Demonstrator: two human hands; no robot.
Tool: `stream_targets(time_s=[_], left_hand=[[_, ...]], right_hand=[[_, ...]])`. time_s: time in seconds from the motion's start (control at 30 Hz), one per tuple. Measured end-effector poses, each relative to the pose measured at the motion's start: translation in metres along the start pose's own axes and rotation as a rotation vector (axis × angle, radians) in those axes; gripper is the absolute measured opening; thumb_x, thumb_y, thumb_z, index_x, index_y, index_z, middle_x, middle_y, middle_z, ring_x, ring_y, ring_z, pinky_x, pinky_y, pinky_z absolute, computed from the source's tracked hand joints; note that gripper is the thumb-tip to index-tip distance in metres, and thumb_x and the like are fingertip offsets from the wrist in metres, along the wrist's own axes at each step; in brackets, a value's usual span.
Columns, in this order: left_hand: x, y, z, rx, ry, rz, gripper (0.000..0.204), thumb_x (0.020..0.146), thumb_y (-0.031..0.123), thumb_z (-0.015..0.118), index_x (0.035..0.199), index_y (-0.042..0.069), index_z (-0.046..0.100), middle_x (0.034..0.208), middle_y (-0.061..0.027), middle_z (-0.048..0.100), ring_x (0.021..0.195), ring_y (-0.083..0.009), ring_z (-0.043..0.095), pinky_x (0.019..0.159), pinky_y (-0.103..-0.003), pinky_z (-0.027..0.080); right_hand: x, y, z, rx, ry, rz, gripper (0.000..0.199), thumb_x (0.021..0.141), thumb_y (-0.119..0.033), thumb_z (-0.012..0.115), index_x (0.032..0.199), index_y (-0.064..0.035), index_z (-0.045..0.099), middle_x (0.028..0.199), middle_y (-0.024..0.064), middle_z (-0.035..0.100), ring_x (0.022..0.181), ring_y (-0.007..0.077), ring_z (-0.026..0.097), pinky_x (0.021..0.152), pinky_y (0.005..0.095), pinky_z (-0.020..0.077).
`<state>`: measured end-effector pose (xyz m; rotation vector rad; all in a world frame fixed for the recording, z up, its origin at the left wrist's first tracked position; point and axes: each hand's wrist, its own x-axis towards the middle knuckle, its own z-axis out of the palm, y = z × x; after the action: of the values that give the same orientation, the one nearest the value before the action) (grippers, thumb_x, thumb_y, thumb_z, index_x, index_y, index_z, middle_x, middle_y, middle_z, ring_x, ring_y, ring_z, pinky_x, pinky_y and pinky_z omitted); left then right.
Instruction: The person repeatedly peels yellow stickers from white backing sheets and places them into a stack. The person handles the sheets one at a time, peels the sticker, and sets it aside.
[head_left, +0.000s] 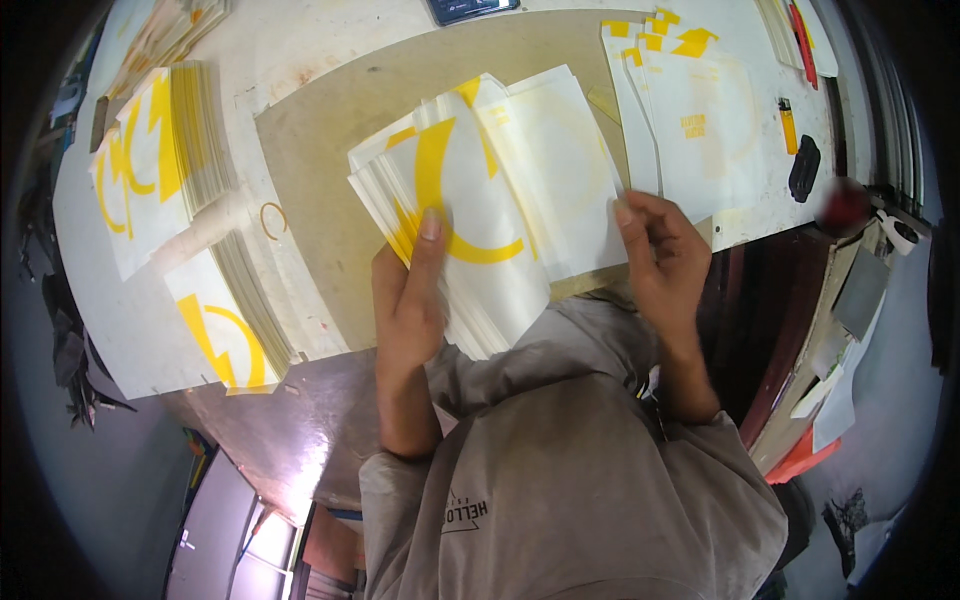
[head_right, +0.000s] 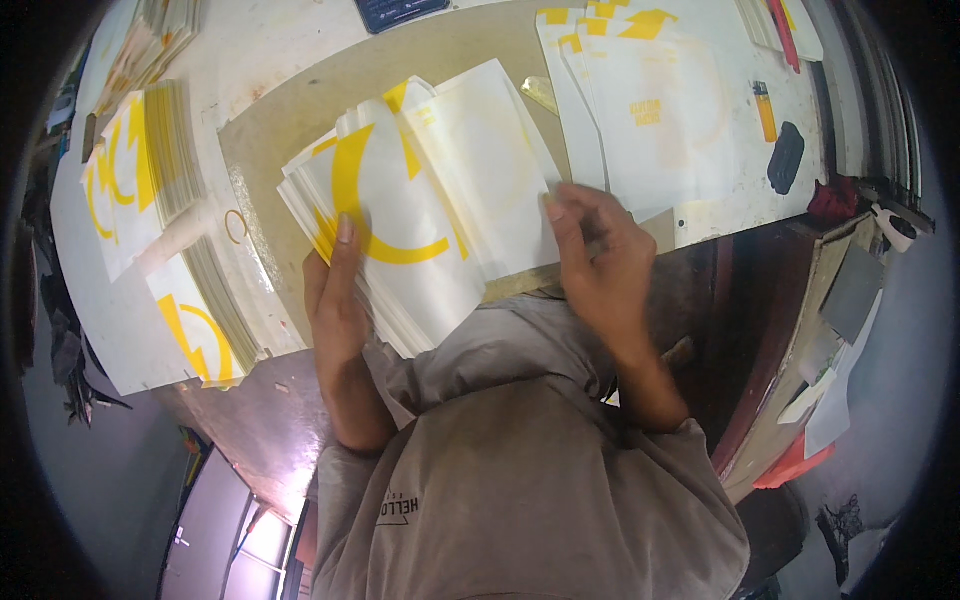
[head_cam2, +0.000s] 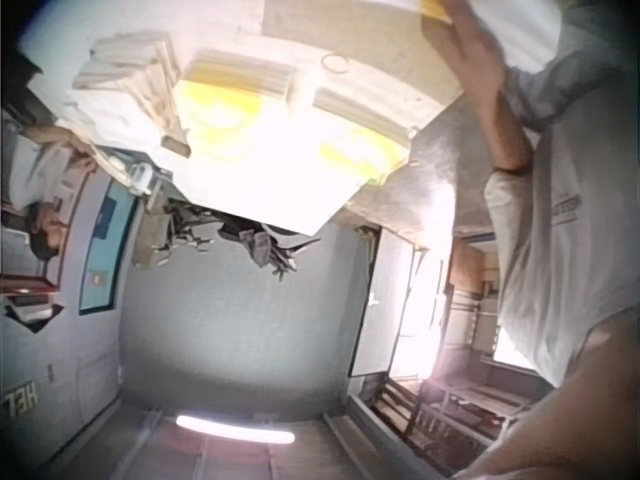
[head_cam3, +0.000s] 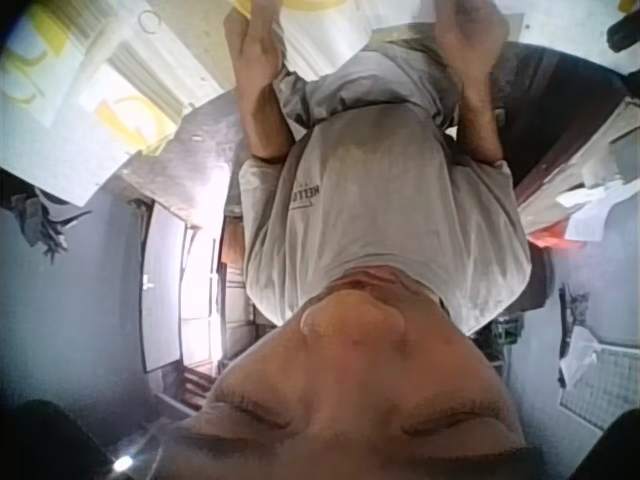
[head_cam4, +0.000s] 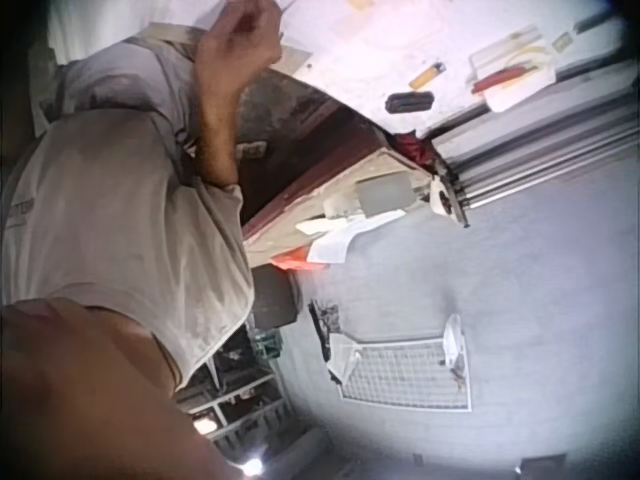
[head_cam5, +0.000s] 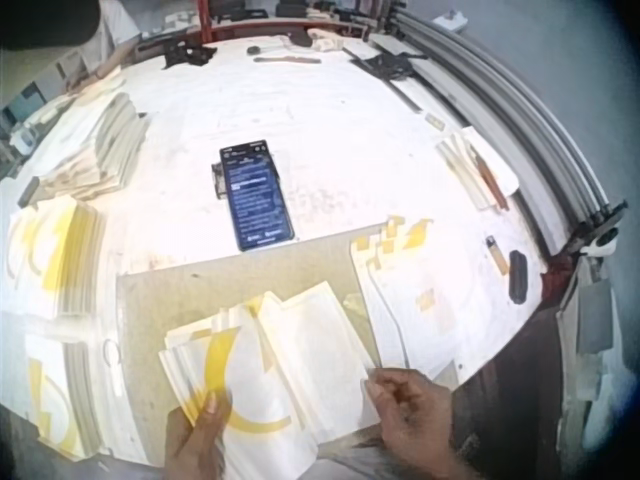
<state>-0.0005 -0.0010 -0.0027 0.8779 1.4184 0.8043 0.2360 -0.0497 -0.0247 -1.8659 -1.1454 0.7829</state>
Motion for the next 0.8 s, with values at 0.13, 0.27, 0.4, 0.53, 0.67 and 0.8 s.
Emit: stream_targets(time_s=[0.13, 0.27, 0.4, 0.53, 0.67, 0.8], left_hand=[[0.000, 0.000, -0.002, 0.091, 0.004, 0.011, 0.035, 0.108, 0.014, 0.053, 0.131, -0.011, 0.059, 0.130, -0.0201, 0.059, 0.119, -0.0253, 0.058, 0.105, -0.035, 0.044], [0.000, -0.010, -0.005, 0.200, -0.017, 0.134, 0.032, 0.107, 0.010, 0.052, 0.132, -0.008, 0.060, 0.128, -0.0215, 0.059, 0.116, -0.0291, 0.059, 0.102, -0.037, 0.046], [0.000, -0.009, 0.001, 0.154, 0.002, 0.208, 0.034, 0.108, 0.021, 0.051, 0.124, -0.008, 0.061, 0.114, -0.0141, 0.064, 0.105, -0.0208, 0.058, 0.092, -0.033, 0.046], [-0.001, -0.022, -0.010, 0.219, -0.009, 0.172, 0.033, 0.106, 0.005, 0.051, 0.136, -0.007, 0.059, 0.131, -0.0250, 0.058, 0.119, -0.0348, 0.060, 0.104, -0.040, 0.046], [-0.002, -0.027, -0.014, 0.197, -0.023, 0.187, 0.033, 0.107, 0.007, 0.051, 0.135, -0.006, 0.060, 0.128, -0.0243, 0.058, 0.117, -0.0339, 0.060, 0.103, -0.039, 0.046], [0.001, -0.014, -0.005, 0.156, 0.003, 0.142, 0.030, 0.108, 0.014, 0.052, 0.128, -0.006, 0.062, 0.119, -0.0184, 0.061, 0.109, -0.0263, 0.059, 0.097, -0.035, 0.046]], right_hand=[[-0.009, -0.008, 0.007, -0.096, 0.034, -0.320, 0.034, 0.084, -0.011, 0.083, 0.112, 0.0026, 0.069, 0.097, 0.0150, 0.072, 0.082, 0.0214, 0.068, 0.073, 0.0304, 0.0542], [-0.030, -0.034, 0.028, -0.042, -0.205, -0.269, 0.053, 0.076, -0.018, 0.091, 0.119, 0.0026, 0.067, 0.111, 0.0163, 0.068, 0.087, 0.0230, 0.067, 0.069, 0.0322, 0.0540], [-0.039, -0.029, 0.037, -0.017, -0.244, -0.294, 0.063, 0.072, -0.024, 0.094, 0.123, 0.0008, 0.066, 0.113, 0.0149, 0.066, 0.087, 0.0228, 0.067, 0.066, 0.0335, 0.0532], [-0.019, -0.028, 0.022, -0.292, -0.011, -0.321, 0.056, 0.074, -0.021, 0.091, 0.118, 0.0033, 0.066, 0.106, 0.0173, 0.064, 0.079, 0.0272, 0.064, 0.066, 0.0352, 0.0541], [0.000, -0.012, 0.007, -0.351, 0.073, -0.157, 0.040, 0.080, -0.016, 0.086, 0.112, 0.0002, 0.069, 0.093, 0.0111, 0.067, 0.066, 0.0185, 0.057, 0.057, 0.0304, 0.0474], [0.000, -0.009, 0.010, -0.167, -0.005, -0.017, 0.034, 0.082, -0.013, 0.085, 0.109, 0.0018, 0.071, 0.085, 0.0091, 0.069, 0.062, 0.0130, 0.054, 0.055, 0.0275, 0.0429]])
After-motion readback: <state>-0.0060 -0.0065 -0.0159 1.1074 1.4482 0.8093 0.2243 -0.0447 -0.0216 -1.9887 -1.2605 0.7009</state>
